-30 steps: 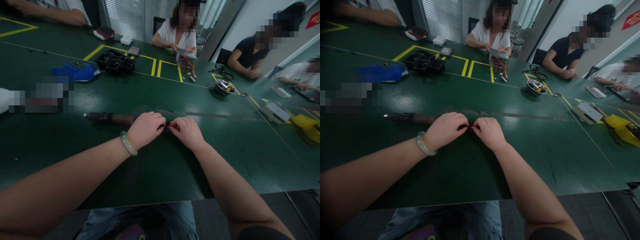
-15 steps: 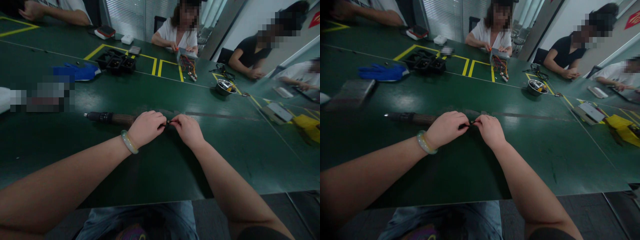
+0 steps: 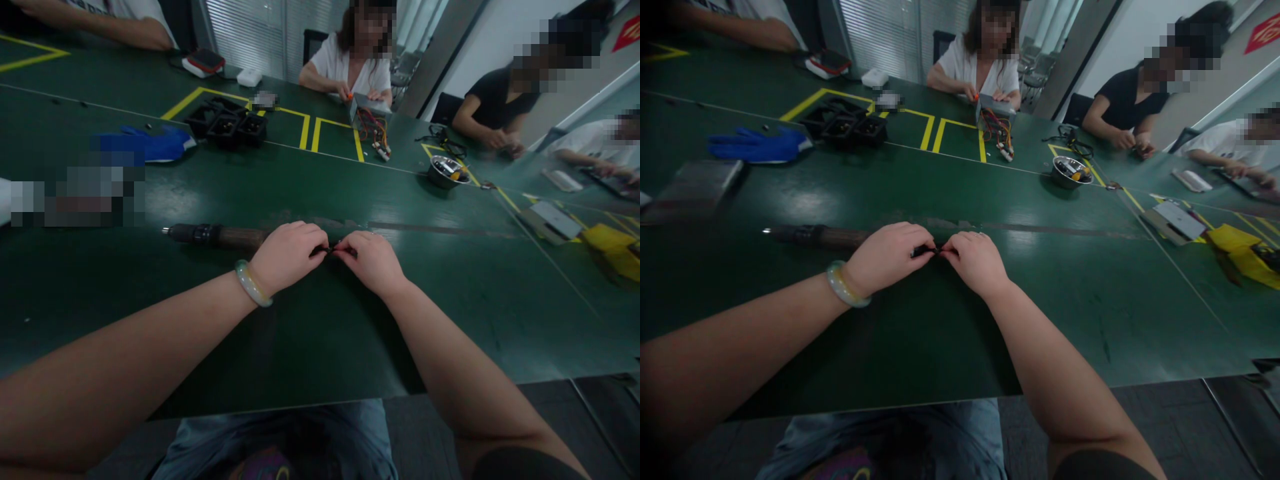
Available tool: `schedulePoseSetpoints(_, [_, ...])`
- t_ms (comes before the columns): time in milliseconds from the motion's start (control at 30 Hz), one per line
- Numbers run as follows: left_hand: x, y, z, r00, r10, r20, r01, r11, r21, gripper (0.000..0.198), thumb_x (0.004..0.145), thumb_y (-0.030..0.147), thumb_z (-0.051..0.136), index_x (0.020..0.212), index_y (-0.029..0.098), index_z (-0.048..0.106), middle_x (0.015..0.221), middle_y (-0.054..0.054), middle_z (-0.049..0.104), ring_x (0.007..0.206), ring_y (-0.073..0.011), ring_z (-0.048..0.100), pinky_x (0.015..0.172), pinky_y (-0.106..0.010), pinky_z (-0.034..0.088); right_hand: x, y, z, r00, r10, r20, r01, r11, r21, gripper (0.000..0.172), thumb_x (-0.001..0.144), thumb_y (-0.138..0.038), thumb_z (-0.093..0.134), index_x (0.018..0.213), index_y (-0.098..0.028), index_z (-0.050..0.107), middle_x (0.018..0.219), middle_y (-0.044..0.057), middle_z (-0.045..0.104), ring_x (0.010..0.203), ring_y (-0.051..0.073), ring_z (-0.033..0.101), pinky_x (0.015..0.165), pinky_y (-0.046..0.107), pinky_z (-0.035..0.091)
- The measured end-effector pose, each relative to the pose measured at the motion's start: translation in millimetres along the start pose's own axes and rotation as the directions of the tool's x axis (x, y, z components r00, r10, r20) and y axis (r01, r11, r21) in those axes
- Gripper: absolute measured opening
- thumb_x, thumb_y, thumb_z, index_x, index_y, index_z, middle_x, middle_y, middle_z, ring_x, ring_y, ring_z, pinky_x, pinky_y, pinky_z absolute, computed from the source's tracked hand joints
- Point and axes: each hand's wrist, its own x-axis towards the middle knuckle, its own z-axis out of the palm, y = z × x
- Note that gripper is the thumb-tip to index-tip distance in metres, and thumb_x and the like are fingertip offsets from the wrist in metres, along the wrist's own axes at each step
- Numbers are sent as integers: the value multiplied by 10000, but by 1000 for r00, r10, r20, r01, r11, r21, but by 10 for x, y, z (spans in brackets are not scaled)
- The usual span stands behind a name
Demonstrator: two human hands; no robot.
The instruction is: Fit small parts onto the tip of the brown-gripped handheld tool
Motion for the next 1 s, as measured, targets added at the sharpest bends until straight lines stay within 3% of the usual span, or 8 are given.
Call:
schedulePoseSetpoints(367, [14, 5, -7, 1000, 19, 14, -19, 1000, -2, 126, 870, 234, 539, 921, 183, 642, 911, -45, 651, 912, -211, 570, 879, -373, 438, -3, -2, 61, 999, 28, -42, -25, 997, 72, 57, 882, -250, 617, 886, -197, 640, 910, 10, 664, 862, 160, 586, 796, 297, 387])
schedulePoseSetpoints(600, [12, -1, 1, 1000, 29, -2, -29, 999, 21, 108, 865, 226, 551, 908, 178, 638, 898, -42, 645, 898, -208, 566, 863, -364, 442, 10, -23, 94, 992, 126, -33, -120, 982, 148, 65, 869, -271, 628, 905, -217, 635, 868, -15, 667, 822, 150, 595, 736, 274, 407])
schedulePoseSetpoints(800, [8, 6, 6, 1000, 25, -12, -25, 999, 25, 121, 875, 228, 539, 924, 180, 639, 911, -44, 649, 909, -209, 568, 864, -365, 443, 18, -28, 138, 960, 280, 16, -275, 927, 254, 397, 857, -265, 639, 1246, -260, 557, 882, -21, 686, 855, 156, 625, 754, 280, 451])
schedulePoseSetpoints(1000, [13, 8, 11, 999, 33, -6, -32, 998, 45, 115, 878, 240, 544, 920, 175, 629, 904, -49, 642, 894, -211, 567, 849, -368, 448, 54, -79, 154, 969, 245, 27, -247, 960, 136, 199, 905, -283, 567, 1068, -247, 677, 1022, 4, 686, 941, 175, 618, 832, 302, 445])
